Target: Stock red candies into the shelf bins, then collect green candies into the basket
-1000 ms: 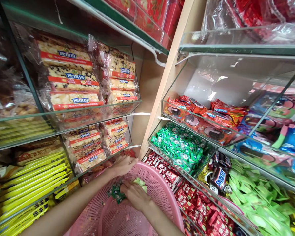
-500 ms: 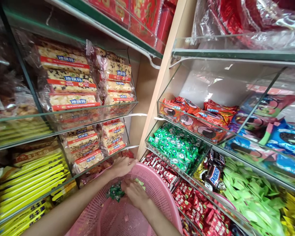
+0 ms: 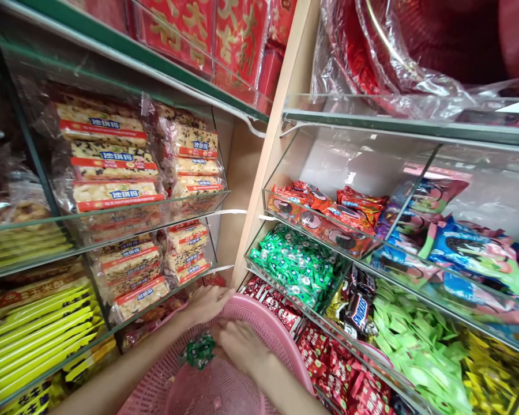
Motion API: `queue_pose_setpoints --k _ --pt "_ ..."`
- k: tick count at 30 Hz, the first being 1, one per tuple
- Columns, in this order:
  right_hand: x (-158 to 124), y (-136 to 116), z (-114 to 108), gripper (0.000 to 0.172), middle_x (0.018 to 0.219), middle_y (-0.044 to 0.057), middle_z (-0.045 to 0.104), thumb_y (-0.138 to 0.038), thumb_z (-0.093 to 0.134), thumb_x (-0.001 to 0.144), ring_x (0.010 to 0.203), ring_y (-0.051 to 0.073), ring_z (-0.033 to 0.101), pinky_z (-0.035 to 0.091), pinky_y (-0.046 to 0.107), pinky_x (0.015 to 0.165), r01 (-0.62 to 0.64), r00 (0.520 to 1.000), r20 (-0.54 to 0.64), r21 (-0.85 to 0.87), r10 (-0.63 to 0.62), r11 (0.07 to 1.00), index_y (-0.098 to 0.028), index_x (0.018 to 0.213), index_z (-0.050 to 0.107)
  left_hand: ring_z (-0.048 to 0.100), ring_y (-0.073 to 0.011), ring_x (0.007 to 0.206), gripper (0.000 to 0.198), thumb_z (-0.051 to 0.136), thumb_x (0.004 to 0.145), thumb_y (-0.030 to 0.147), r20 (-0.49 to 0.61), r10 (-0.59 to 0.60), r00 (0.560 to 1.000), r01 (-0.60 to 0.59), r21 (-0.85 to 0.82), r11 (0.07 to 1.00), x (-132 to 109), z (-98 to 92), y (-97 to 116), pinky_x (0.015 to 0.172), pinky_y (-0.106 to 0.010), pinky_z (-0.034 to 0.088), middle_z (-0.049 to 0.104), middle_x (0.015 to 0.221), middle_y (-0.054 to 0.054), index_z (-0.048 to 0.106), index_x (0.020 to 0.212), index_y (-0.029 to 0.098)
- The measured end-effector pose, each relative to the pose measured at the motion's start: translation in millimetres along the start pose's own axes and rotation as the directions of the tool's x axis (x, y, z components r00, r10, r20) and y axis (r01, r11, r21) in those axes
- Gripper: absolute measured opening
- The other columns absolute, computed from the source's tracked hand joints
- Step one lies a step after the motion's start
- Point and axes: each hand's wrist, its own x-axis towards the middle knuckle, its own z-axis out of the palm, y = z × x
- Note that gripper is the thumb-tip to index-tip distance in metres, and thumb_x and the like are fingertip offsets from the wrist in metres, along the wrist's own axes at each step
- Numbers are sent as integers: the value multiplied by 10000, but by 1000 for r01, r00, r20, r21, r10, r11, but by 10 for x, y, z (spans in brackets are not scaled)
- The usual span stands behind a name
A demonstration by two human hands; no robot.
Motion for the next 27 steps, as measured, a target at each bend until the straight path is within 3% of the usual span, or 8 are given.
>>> queue_pose_setpoints --k 5,9,12,15,21,27 --pt "-239 340 -938 147 869 32 602 -226 441 882 741 141 582 434 261 654 -20 983 -184 -13 17 1000 -198 876 585 605 -244 1014 601 188 870 579 28 -46 999 47 -27 999 -29 -30 -15 829 -312 419 688 1041 -86 663 1036 252" --pt "-330 829 -1366 264 984 68 567 -94 508 785 907 189 574 448 314 761 -183 952 -274 -151 137 971 -199 1021 564 604 -264 1016 585 195 875 560 -2 -24 1000 24 -46 999 -26 -13 -65 818 -328 412 684 1053 -90 659 1055 252" --pt "-293 1133 -1439 517 1092 88 532 -23 585 667 1032 212 544 434 322 850 -259 955 -198 -203 220 944 -205 1149 538 610 -258 1003 584 196 875 561 -12 -21 1000 21 -62 998 -26 -9 -89 802 -317 409 689 1041 -86 666 1033 253" --pt "-193 1287 -1397 621 1164 88 513 -23 619 619 1077 219 525 426 322 887 -225 973 -99 -195 209 955 -217 1202 529 621 -257 975 614 178 868 588 -16 -20 1000 19 -69 997 -34 -14 -99 782 -313 410 699 1011 -84 680 986 254" --pt "-40 1378 -1288 570 1169 93 559 26 576 598 1069 225 538 413 328 901 -202 979 -46 -174 197 964 -198 1122 598 617 -247 992 607 176 874 583 -59 2 998 -6 -75 997 -21 19 -137 801 -317 416 696 1024 -76 658 1042 255" --pt "-64 1513 -1214 386 1031 71 593 -37 599 659 985 193 560 413 295 852 -167 980 -133 -129 150 977 -194 1010 619 613 -245 997 611 178 875 584 -60 -12 998 8 -67 998 -22 22 -147 811 -317 413 694 1025 -81 662 1027 243"
